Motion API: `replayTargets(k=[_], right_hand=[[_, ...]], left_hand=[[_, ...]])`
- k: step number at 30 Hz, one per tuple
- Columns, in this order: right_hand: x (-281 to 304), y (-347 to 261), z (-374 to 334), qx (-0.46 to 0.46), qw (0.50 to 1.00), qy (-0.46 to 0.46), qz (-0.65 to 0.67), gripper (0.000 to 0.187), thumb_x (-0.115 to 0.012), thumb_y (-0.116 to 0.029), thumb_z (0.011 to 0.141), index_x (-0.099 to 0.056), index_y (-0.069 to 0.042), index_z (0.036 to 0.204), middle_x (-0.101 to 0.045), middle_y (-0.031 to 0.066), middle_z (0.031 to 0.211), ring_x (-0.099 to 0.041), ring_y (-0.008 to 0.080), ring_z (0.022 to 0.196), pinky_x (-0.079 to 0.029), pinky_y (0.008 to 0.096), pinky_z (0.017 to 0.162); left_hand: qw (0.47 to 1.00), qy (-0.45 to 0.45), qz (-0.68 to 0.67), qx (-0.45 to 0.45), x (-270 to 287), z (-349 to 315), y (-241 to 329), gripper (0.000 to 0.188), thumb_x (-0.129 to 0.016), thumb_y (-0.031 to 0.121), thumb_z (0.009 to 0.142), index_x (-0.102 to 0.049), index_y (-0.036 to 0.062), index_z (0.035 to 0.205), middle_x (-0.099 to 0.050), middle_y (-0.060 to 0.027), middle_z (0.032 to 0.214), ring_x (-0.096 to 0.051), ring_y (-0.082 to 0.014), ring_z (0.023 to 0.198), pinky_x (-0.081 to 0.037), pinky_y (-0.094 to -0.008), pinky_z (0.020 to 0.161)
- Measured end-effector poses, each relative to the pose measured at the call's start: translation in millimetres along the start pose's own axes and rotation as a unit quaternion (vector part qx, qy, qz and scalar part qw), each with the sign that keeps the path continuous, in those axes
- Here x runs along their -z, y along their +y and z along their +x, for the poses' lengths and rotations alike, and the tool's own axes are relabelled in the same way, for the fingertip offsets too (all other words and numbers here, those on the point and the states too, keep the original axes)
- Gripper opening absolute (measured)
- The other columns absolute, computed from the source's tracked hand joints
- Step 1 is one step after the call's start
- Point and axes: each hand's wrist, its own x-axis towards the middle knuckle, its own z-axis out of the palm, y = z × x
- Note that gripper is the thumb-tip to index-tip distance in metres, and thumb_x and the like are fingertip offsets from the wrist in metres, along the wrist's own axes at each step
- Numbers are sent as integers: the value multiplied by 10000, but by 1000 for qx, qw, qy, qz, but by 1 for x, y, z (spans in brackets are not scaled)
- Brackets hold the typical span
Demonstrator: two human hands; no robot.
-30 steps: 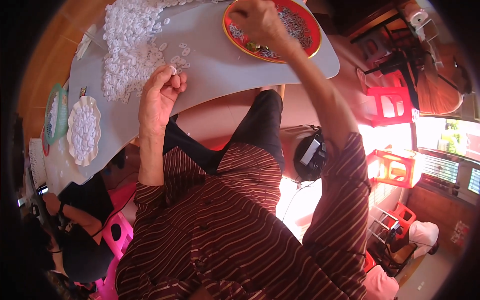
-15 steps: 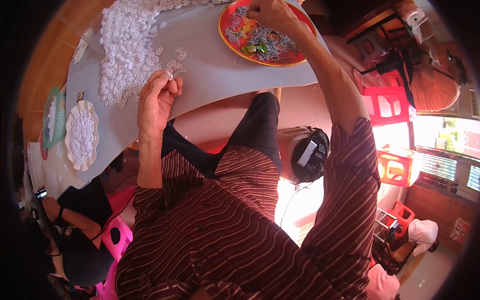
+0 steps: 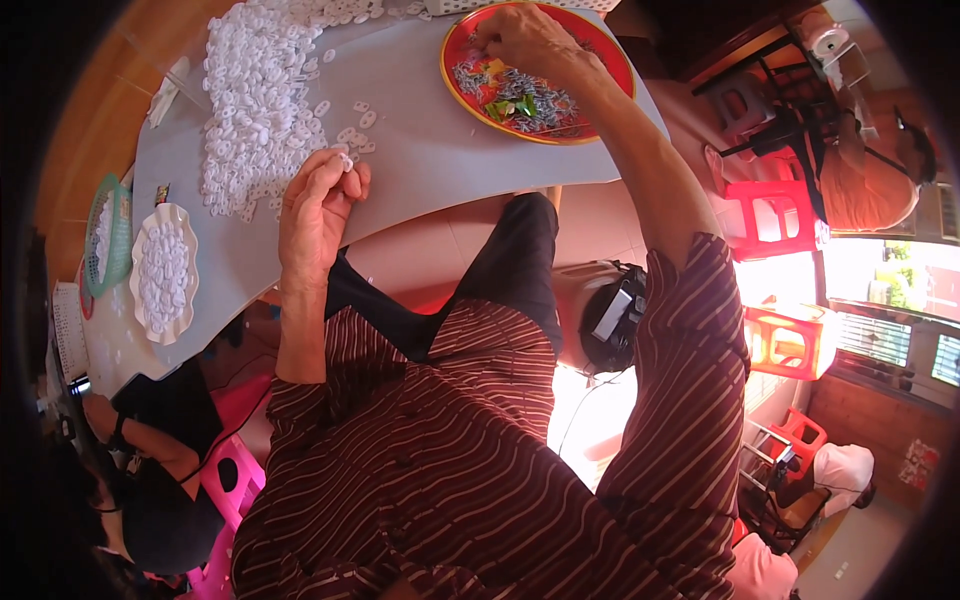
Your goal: Assembling small white plastic components manually on a table.
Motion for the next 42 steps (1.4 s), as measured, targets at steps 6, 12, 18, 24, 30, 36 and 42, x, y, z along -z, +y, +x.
replayTargets(k=[6, 12, 18, 24, 30, 36, 42], right_hand=[[-6, 18, 1, 35, 997, -35, 52, 143, -570, -73, 734, -653, -11, 832, -655, 115, 763, -629, 228, 736, -494, 358, 674], [-18, 27, 12, 275, 856, -25, -438, 157, -571, -130, 749, -667, -6, 746, -652, 146, 760, -631, 255, 707, -503, 374, 665], [-21, 11, 27, -8, 978, -40, -205, 192, -623, -195, 727, -645, -5, 709, -645, 163, 750, -622, 309, 691, -498, 398, 594], [11, 6, 9, -138, 987, -73, -33, 188, -714, -218, 694, -651, -51, 755, -639, 124, 716, -597, 156, 600, -482, 293, 531], [-3, 1, -10, -34, 912, 47, 407, 145, -634, -84, 788, -650, 3, 902, -644, 50, 775, -577, 99, 608, -445, 228, 505], [-11, -16, -25, 119, 867, 68, 479, 131, -582, -58, 838, -635, 36, 914, -588, 37, 716, -525, 100, 581, -437, 233, 506], [-16, -74, -37, -101, 802, -6, 589, 177, -604, -136, 841, -649, 17, 916, -630, 34, 782, -579, 104, 673, -488, 227, 639]], left_hand=[[1000, 5, 8, -8, 2, 1, -2, 114, -547, 107, 884, -591, 2, 887, -542, -48, 687, -534, -167, 741, -427, -276, 729], [1000, 5, 14, -8, 1, -1, -1, 118, -547, 112, 884, -589, 1, 886, -543, -46, 687, -535, -160, 732, -432, -271, 733], [1000, 13, 11, -3, 0, -2, -1, 117, -552, 115, 882, -586, 3, 886, -543, -46, 690, -539, -159, 734, -439, -273, 738], [1000, 6, 23, -7, 0, -2, -1, 117, -555, 120, 881, -585, 7, 872, -540, -43, 692, -538, -151, 737, -438, -271, 745], [999, -3, 27, -17, 1, 0, -3, 115, -554, 119, 884, -588, 11, 860, -537, -42, 692, -532, -141, 740, -425, -264, 740], [999, 0, 35, -17, 1, -1, -3, 121, -559, 124, 884, -588, 10, 859, -536, -41, 692, -530, -142, 737, -422, -267, 744], [999, -9, 32, -37, 2, -1, -4, 141, -571, 123, 874, -599, -11, 909, -548, -42, 713, -531, -137, 733, -423, -262, 729]])
